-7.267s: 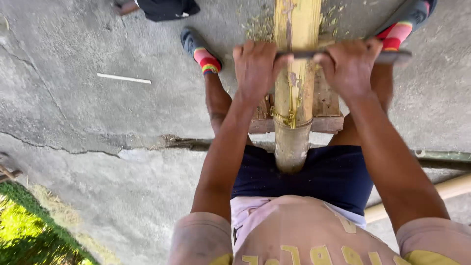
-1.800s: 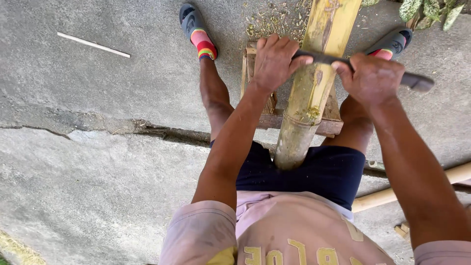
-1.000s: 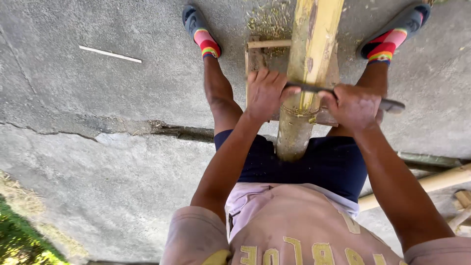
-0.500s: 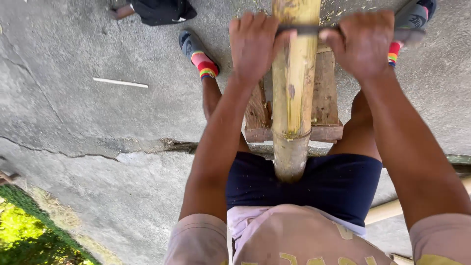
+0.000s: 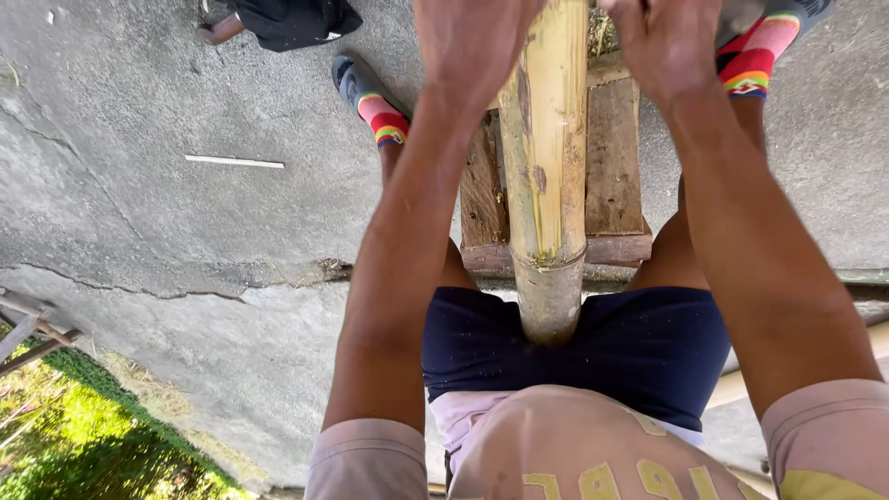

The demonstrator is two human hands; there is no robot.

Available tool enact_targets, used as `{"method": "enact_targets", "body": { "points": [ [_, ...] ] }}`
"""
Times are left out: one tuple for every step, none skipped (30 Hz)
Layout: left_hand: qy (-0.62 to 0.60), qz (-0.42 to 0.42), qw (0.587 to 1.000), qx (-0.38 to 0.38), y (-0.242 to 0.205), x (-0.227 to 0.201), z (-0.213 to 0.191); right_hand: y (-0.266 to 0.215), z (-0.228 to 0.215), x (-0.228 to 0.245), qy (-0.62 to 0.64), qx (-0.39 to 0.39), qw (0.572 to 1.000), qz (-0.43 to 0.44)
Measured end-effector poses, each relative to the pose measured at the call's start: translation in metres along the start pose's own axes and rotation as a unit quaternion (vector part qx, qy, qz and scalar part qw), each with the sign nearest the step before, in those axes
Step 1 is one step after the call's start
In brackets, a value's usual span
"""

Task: Using a knife to shave and carve a piece of bamboo held between the legs.

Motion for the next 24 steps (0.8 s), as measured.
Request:
{"method": "enact_targets", "body": {
  "points": [
    [0.021, 0.004, 0.999, -0.025, -0.012, -0.019, -0.023, -0.002, -0.008, 0.014, 0.003, 0.004, 1.0, 0.012],
    [0.041, 0.007, 0.998, -0.05, -0.026, -0.038, -0.046, -0.004, -0.016, 0.028, 0.008, 0.009, 1.0, 0.023],
    [0.041, 0.006, 0.998, -0.053, -0.038, -0.043, -0.046, -0.011, -0.023, 0.039, 0.006, 0.008, 1.0, 0.02],
    [0.079, 0.029, 0.994, -0.075, -0.05, -0.049, -0.047, -0.016, -0.029, 0.048, 0.006, 0.027, 0.998, 0.048],
    [0.117, 0.051, 0.987, -0.097, -0.061, -0.055, -0.049, -0.022, -0.034, 0.057, 0.007, 0.047, 0.996, 0.075],
    [0.12, 0.052, 0.986, -0.104, -0.072, -0.058, -0.043, -0.031, -0.035, 0.064, 0.004, 0.042, 0.997, 0.071],
    [0.119, 0.038, 0.991, -0.058, -0.081, -0.058, -0.033, -0.04, -0.033, 0.067, 0.011, 0.068, 0.993, 0.099],
    [0.116, 0.022, 0.993, -0.009, -0.091, -0.058, -0.024, -0.05, -0.031, 0.072, 0.019, 0.097, 0.987, 0.128],
    [0.118, 0.022, 0.993, -0.013, -0.101, -0.064, -0.023, -0.06, -0.034, 0.079, 0.018, 0.094, 0.987, 0.125],
    [0.119, 0.016, 0.993, 0.012, -0.114, -0.069, -0.019, -0.073, -0.035, 0.087, 0.028, 0.099, 0.985, 0.135],
    [0.121, 0.01, 0.992, 0.037, -0.126, -0.073, -0.014, -0.086, -0.035, 0.094, 0.038, 0.103, 0.983, 0.145],
    [0.121, 0.009, 0.992, 0.035, -0.142, -0.079, -0.01, -0.101, -0.039, 0.105, 0.037, 0.102, 0.984, 0.143],
    [0.119, 0.008, 0.992, 0.049, -0.157, -0.085, -0.005, -0.116, -0.04, 0.114, 0.027, 0.12, 0.98, 0.158],
    [0.117, 0.007, 0.991, 0.063, -0.174, -0.09, 0.003, -0.133, -0.041, 0.123, 0.017, 0.139, 0.975, 0.172],
    [0.117, 0.005, 0.991, 0.062, -0.19, -0.097, 0.003, -0.148, -0.046, 0.133, 0.017, 0.14, 0.975, 0.17],
    [0.097, -0.001, 0.992, 0.084, -0.205, -0.103, 0.003, -0.162, -0.051, 0.141, 0.01, 0.159, 0.971, 0.179],
    [0.076, -0.007, 0.991, 0.106, -0.219, -0.108, 0.004, -0.177, -0.055, 0.149, 0.003, 0.179, 0.966, 0.187],
    [0.074, -0.009, 0.992, 0.106, -0.223, -0.109, 0.004, -0.175, -0.057, 0.15, 0.002, 0.182, 0.966, 0.185],
    [0.069, -0.015, 0.992, 0.106, -0.227, -0.109, 0.003, -0.173, -0.059, 0.15, -0.013, 0.189, 0.966, 0.174],
    [0.063, -0.02, 0.992, 0.105, -0.23, -0.109, 0.002, -0.171, -0.062, 0.151, -0.029, 0.195, 0.967, 0.162],
    [0.061, -0.022, 0.992, 0.105, -0.221, -0.102, 0.002, -0.157, -0.064, 0.146, -0.03, 0.197, 0.967, 0.161],
    [0.049, -0.023, 0.995, 0.085, -0.211, -0.095, 0.002, -0.142, -0.065, 0.141, -0.047, 0.196, 0.968, 0.149],
    [0.037, -0.025, 0.997, 0.065, -0.201, -0.087, 0.001, -0.127, -0.066, 0.135, -0.064, 0.195, 0.969, 0.138],
    [0.036, -0.027, 0.997, 0.065, -0.175, -0.072, 0.001, -0.105, -0.062, 0.119, -0.064, 0.197, 0.969, 0.137]
  ]
}}
Point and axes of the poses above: each hand's wrist, its own y-axis towards the middle knuckle, its own z-axis out of the palm, x = y × z, the point moved 3 cm from there along y, towards the middle knuckle, and after that the axes turned 12 degrees about x, right-handed, at the moved point
